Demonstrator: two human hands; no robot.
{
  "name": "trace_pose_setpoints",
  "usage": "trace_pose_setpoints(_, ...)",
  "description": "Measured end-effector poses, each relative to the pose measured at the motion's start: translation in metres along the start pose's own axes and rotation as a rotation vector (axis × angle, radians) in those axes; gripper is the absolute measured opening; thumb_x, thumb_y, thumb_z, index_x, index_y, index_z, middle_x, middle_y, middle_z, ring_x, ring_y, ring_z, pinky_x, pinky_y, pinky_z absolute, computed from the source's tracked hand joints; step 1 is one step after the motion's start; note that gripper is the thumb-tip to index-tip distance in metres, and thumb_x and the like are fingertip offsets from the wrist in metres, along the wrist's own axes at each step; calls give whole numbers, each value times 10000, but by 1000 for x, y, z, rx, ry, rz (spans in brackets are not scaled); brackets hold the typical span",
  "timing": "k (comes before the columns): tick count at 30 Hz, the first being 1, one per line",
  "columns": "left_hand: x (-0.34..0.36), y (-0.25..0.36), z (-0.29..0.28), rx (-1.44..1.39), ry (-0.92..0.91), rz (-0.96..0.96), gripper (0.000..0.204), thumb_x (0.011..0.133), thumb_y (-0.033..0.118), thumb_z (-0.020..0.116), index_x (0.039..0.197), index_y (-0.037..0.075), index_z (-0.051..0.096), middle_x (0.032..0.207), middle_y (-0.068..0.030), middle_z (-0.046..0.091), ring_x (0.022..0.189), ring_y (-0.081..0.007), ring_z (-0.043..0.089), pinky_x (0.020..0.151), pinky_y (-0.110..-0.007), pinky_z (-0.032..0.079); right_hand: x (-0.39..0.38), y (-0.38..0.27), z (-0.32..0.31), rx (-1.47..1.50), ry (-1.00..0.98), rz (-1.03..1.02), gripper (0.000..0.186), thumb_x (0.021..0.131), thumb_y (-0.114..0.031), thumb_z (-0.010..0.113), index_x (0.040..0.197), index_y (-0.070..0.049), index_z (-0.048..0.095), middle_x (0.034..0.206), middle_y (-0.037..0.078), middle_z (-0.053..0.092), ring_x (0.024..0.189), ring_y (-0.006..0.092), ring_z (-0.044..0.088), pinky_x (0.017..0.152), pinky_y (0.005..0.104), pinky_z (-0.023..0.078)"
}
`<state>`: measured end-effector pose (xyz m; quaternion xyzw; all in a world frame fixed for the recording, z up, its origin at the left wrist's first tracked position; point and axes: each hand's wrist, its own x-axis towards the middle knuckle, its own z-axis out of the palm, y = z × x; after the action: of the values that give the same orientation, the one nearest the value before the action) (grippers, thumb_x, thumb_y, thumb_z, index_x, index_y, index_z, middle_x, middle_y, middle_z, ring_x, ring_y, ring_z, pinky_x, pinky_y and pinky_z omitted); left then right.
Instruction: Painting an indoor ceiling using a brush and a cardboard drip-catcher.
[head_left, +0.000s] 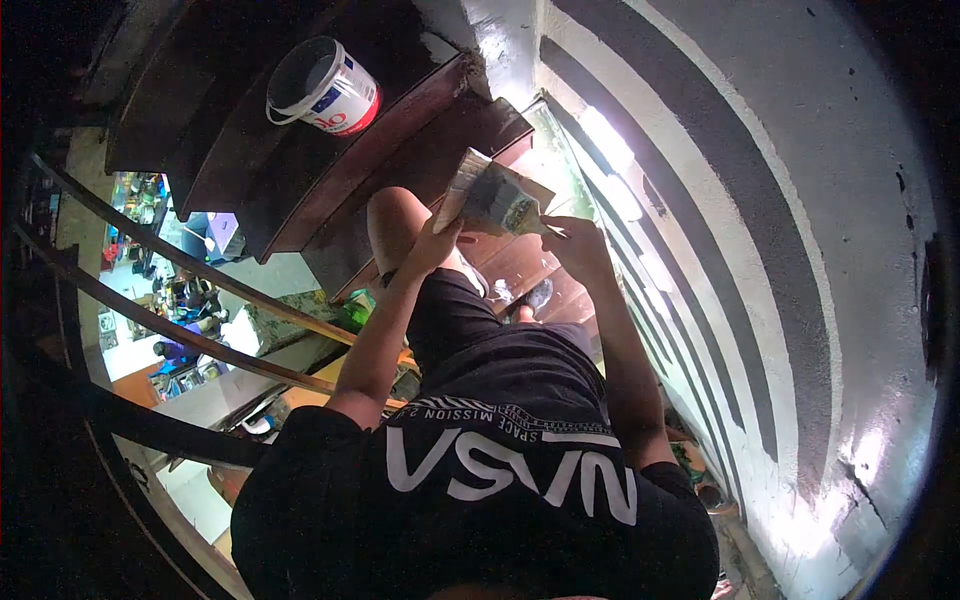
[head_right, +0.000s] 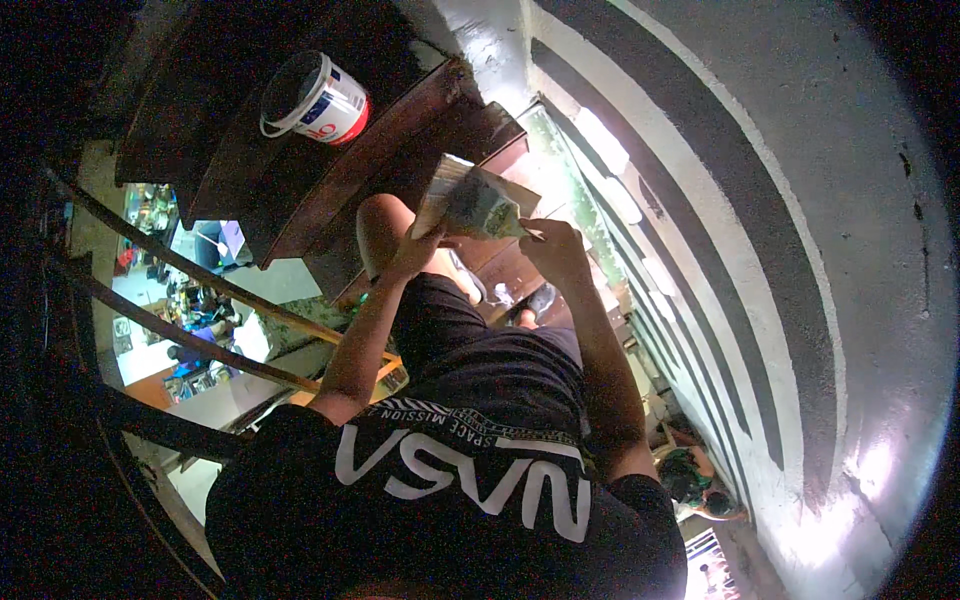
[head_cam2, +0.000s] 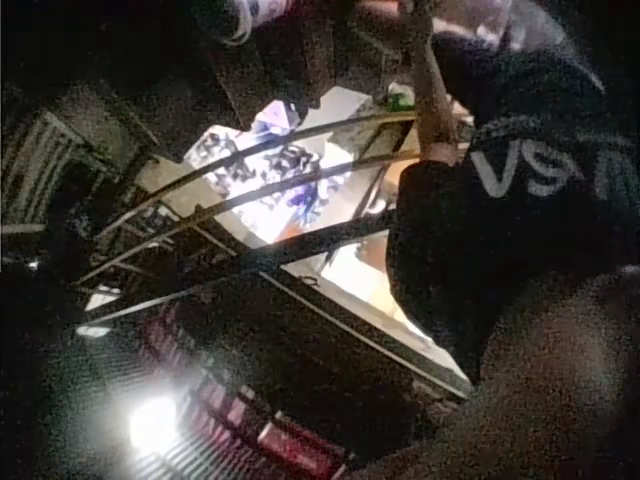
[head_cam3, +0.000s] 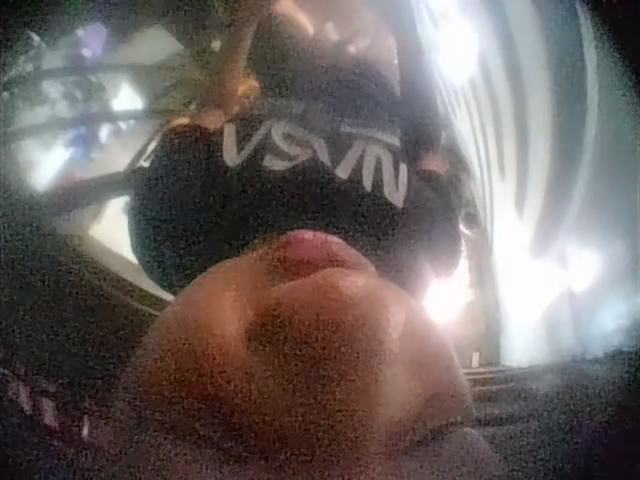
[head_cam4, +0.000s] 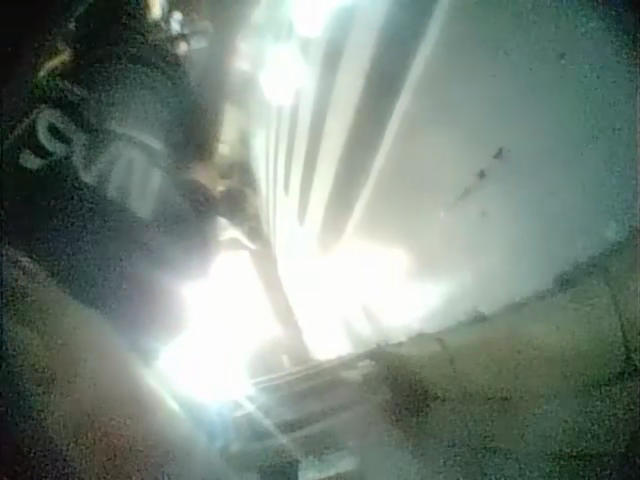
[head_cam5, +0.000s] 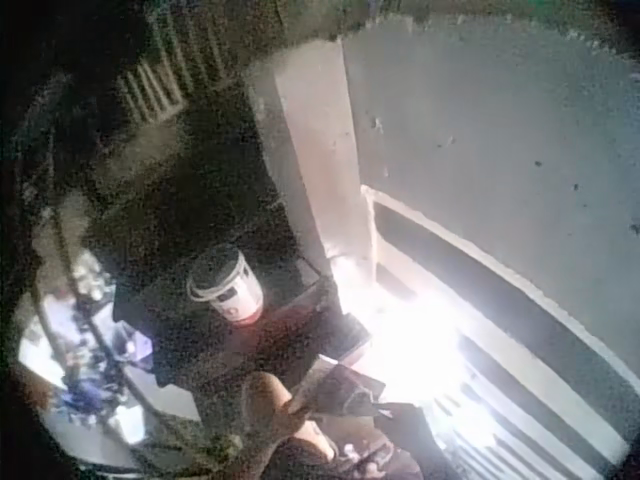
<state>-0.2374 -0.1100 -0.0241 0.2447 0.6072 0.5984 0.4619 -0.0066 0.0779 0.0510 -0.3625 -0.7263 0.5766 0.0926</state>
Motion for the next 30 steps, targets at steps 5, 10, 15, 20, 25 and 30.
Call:
trace_pose_setpoints(5,4,-9,-5,-60,34,-28,325,1013,181,510,1294,17,512,1165,-115,636,931,-215,684,798,-341,590,-15,0,-18,-206,80,103,381,796,-218,673,1148,-74,698,941,220,708,803,242,715,731,355,556)
trace_pose_setpoints(10,6,-11,-5,-71,33,-18,278,992,124,522,1234,-13,535,1023,-102,643,902,-188,666,747,-314,584,-26,-6,-29,-294,232,-88,346,793,-195,685,1114,-67,707,808,151,712,592,156,628,604,337,517)
trace_pose_setpoints(15,8,4,4,-106,49,-138,230,971,124,568,1164,1,587,1082,-64,626,1013,-175,622,858,-321,541,-14,-1,-14,-86,59,-71,304,817,-139,677,1118,-107,709,856,157,713,673,189,659,675,347,544)
trace_pose_setpoints(20,11,-2,-5,-164,101,-267,339,990,146,494,1287,-9,541,1215,-123,622,1064,-241,634,946,-351,526,-32,4,-36,159,83,-91,365,857,-93,672,1222,-92,666,864,97,713,762,115,659,726,279,534)
trace_pose_setpoints(25,24,-9,-7,-302,70,-203,377,943,45,585,1309,54,492,1163,-98,615,990,-257,664,846,-377,583,-86,0,-80,384,145,68,338,915,-149,662,1236,-45,649,868,59,717,766,93,654,619,239,486)
trace_pose_setpoints(30,34,-2,-1,-213,25,-265,364,961,61,558,1317,46,487,1190,-98,606,1040,-263,654,855,-410,581,-121,-4,-99,413,350,33,407,915,-92,619,1319,-68,576,821,13,686,565,17,451,495,185,366)
